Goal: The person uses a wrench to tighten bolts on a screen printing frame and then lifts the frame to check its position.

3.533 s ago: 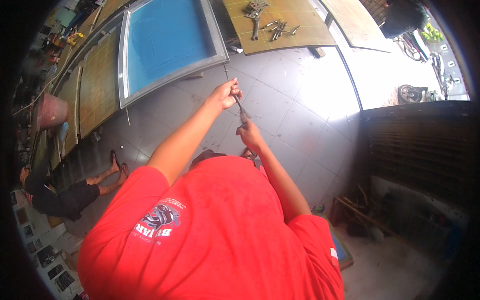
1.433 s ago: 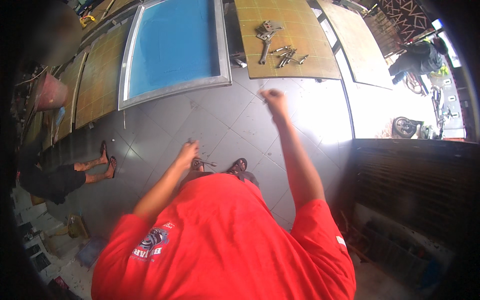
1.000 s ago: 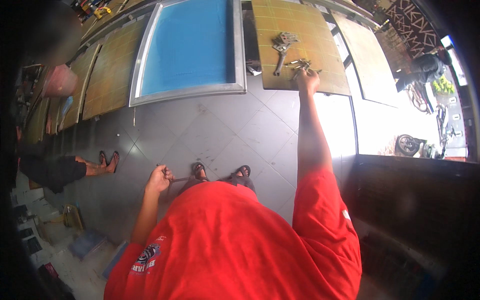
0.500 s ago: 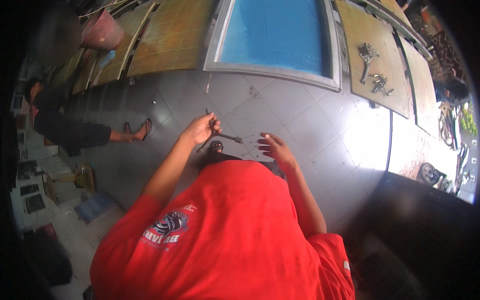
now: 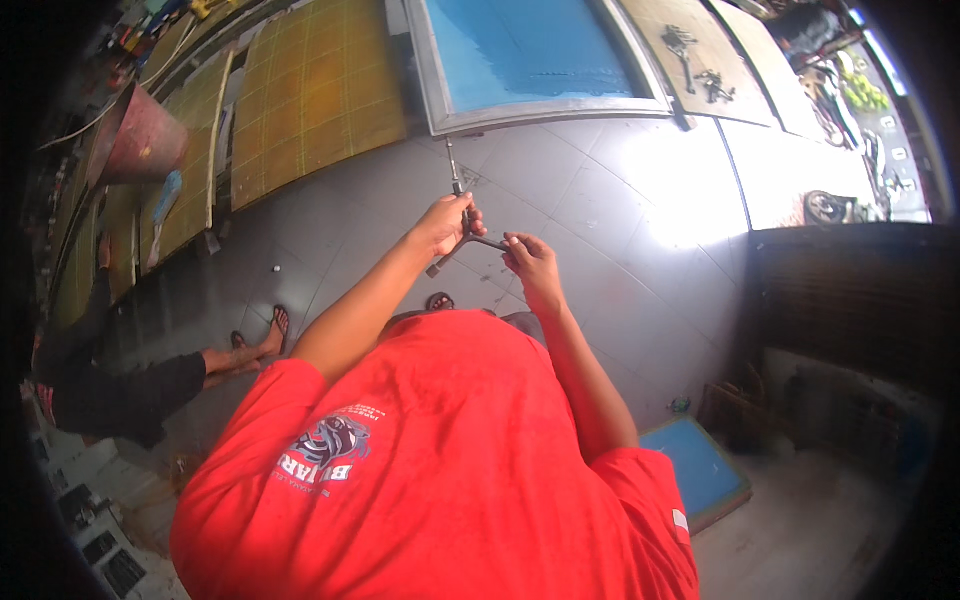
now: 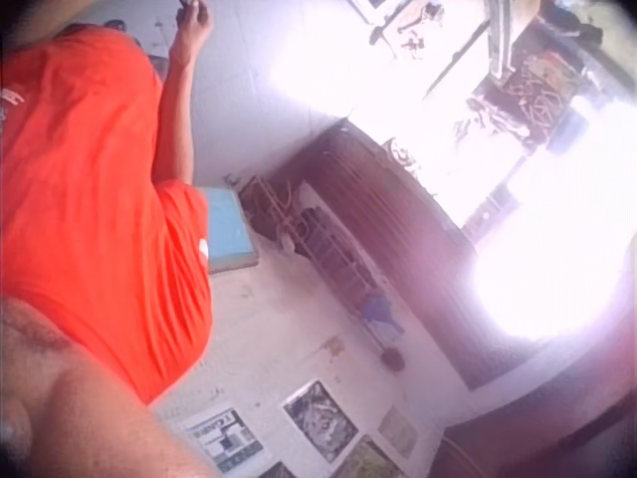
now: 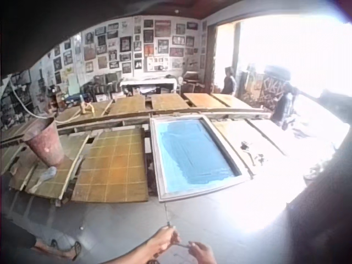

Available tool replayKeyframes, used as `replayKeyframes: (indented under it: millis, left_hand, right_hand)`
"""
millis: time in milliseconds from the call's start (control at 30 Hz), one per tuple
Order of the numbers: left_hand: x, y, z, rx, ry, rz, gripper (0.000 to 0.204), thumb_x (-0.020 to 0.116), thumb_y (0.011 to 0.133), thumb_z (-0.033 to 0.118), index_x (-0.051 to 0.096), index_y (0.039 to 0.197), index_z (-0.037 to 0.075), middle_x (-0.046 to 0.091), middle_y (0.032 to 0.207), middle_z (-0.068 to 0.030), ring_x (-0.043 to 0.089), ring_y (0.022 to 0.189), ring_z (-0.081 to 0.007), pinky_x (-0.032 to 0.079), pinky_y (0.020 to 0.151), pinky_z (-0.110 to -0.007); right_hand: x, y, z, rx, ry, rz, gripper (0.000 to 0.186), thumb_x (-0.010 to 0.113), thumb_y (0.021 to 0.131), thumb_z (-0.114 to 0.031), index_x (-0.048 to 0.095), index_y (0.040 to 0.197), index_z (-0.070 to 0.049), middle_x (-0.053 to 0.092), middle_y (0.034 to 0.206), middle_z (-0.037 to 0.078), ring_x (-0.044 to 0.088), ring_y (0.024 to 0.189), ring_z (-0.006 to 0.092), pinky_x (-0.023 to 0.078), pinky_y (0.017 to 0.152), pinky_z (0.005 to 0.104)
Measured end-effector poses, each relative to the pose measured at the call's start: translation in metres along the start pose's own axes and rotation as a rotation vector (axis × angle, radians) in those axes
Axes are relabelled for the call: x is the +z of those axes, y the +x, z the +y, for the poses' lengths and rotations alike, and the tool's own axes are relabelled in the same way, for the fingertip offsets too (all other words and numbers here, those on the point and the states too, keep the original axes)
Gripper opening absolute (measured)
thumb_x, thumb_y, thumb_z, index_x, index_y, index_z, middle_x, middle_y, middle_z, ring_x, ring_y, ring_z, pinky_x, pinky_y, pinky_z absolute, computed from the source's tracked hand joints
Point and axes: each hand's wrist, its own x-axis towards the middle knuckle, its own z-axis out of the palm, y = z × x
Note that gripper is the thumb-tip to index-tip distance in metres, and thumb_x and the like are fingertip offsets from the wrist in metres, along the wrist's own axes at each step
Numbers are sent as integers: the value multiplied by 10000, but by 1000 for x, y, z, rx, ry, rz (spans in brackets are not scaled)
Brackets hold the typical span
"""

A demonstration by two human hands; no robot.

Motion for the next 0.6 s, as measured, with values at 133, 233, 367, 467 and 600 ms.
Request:
replayKeyframes:
  millis: [133,233,367,467,600]
  left_hand:
    - [-5,7,6,-52,-50,-11,210,431,960,211,441,845,36,516,741,-96,515,601,-195,521,658,-395]
    - [0,5,11,-93,-64,-6,224,418,965,213,436,830,36,503,728,-96,508,595,-197,518,648,-390]
    - [0,7,13,-114,-125,-17,254,407,971,222,433,797,39,483,691,-83,489,571,-189,511,615,-374]
    - [-6,13,19,-112,-172,-64,248,423,967,220,446,801,37,492,733,-88,485,591,-168,509,678,-372]
    - [-7,16,19,-122,-238,-81,256,430,967,223,451,791,39,473,737,-74,452,574,-134,502,715,-359]
  right_hand:
    - [10,0,-2,-19,38,52,279,551,920,-202,587,1067,32,596,946,52,555,803,95,483,738,221]
    - [12,0,-3,-14,67,89,276,562,913,-202,586,1053,34,601,941,56,559,800,96,483,734,224]
    - [12,-2,-3,51,239,112,260,559,914,-190,574,1059,25,608,932,57,570,784,105,490,723,229]
    - [13,-4,-4,28,543,-25,267,534,924,-172,534,1108,20,594,987,72,571,834,118,490,731,222]
    - [35,-30,-23,21,770,-66,329,466,953,-219,472,1216,-23,548,1005,54,536,849,121,481,784,263]
